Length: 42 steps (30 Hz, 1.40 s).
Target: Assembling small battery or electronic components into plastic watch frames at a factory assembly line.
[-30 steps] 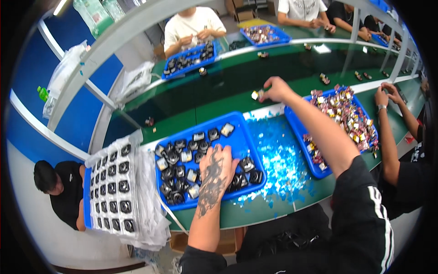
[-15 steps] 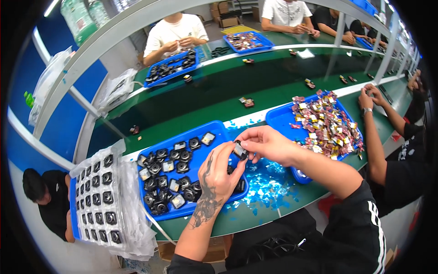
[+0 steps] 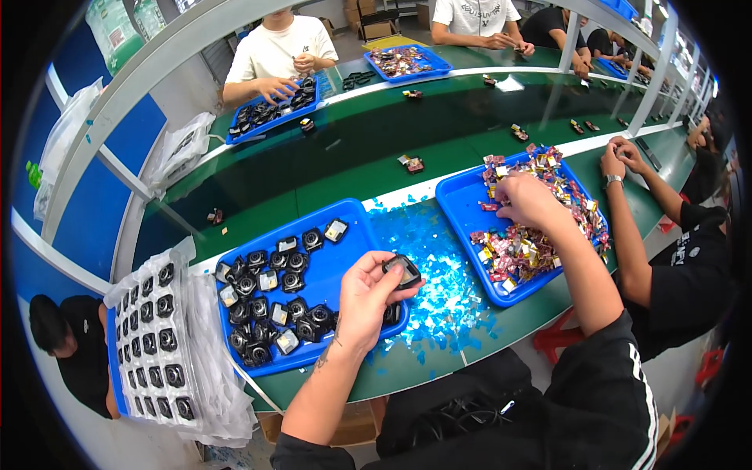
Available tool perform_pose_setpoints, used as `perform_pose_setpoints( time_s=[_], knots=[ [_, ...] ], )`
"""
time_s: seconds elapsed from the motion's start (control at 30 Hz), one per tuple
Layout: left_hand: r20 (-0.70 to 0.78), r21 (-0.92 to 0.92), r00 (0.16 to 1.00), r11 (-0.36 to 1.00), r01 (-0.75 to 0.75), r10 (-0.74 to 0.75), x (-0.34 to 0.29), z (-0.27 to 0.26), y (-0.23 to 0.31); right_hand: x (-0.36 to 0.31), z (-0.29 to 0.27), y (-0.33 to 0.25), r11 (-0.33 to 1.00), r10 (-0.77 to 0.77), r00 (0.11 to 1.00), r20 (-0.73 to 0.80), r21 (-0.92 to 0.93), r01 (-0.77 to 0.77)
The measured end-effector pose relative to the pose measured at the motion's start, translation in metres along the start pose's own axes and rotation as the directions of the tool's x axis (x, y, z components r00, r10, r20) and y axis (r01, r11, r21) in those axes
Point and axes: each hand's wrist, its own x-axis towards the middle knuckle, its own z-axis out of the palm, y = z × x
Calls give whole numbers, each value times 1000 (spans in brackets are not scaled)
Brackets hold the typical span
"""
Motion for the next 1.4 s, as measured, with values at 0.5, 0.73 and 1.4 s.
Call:
perform_pose_setpoints(
  time_s=[0.5,0.73,1.4],
  knots=[
    [139,508,959,814,-283,247,-3,0,-1,-44,-33,-88,358,-342,885,315,915,-187],
    [138,428,984,889,-163,113,-7,0,3,-45,-24,-121,284,-385,868,315,935,-213],
    [280,571,915,716,-402,290,-11,-1,-2,-52,-3,-116,-34,-215,930,298,949,-312]
  ],
)
